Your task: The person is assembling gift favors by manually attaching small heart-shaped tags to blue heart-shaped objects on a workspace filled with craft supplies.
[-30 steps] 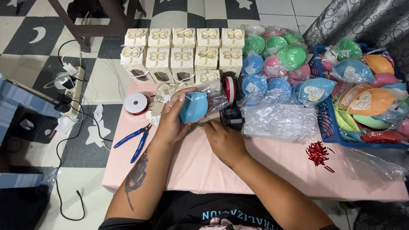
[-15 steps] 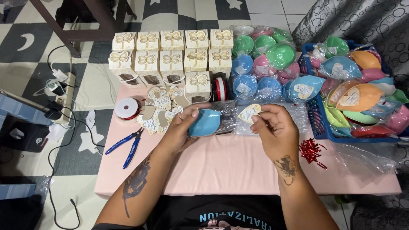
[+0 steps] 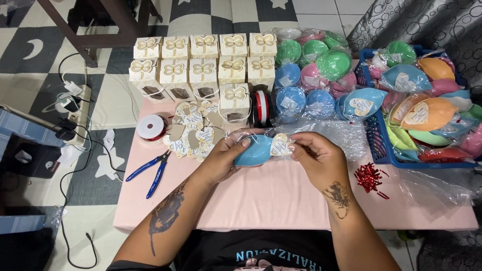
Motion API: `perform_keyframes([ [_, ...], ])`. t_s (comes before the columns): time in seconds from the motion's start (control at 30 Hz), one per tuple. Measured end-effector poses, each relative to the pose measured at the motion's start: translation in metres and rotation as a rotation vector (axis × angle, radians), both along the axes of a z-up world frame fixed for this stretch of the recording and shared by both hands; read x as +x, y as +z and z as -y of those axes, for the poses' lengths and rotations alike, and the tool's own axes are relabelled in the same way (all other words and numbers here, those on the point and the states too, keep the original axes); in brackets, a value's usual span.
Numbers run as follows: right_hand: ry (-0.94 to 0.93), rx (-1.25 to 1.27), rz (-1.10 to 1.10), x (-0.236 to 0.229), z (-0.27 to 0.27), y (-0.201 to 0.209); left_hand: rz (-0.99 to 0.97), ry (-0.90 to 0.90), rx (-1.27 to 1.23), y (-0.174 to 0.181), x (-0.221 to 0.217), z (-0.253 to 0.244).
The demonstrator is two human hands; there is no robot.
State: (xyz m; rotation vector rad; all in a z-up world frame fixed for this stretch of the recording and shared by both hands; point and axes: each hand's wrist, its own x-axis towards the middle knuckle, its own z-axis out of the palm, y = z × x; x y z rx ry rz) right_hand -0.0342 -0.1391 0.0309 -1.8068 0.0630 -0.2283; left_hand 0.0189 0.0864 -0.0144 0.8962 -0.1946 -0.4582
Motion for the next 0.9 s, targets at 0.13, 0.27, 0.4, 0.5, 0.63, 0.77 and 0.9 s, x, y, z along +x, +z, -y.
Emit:
perform_keyframes([
  [0.13,-0.012,-0.042,-0.001,0.003,0.005,-0.006,-0.004,-0.009,0.005,0.004,-0.002,0.001],
  [0.27,0.007,-0.118,-0.059,0.001,0.001,0.003,0.010,-0.032,0.001,0.003,-0.003,0.001],
  [0.4,0.057,-0.169,0.032,-0.002,-0.004,0.010,-0.029,-0.041,-0.022,0.004,-0.005,0.001],
  [0.5,0.137,-0.093,0.209,-0.002,-0.009,0.010,-0.052,-0.054,-0.037,-0.004,-0.002,-0.004],
  [0.63,0.172,-0.284,0.345,0.002,-0.003,0.001,-0.044,-0.085,-0.092,-0.005,-0.005,-0.003],
  [0.77,0.150,-0.328,0.431,0.002,-0.003,0.009,0.001,-0.152,-0.117,-0.001,-0.011,-0.002],
  [0.9,0.135,-0.304,0.414,0.000,0.007,0.005,0.031,-0.247,-0.151,-0.010,-0.006,-0.005],
])
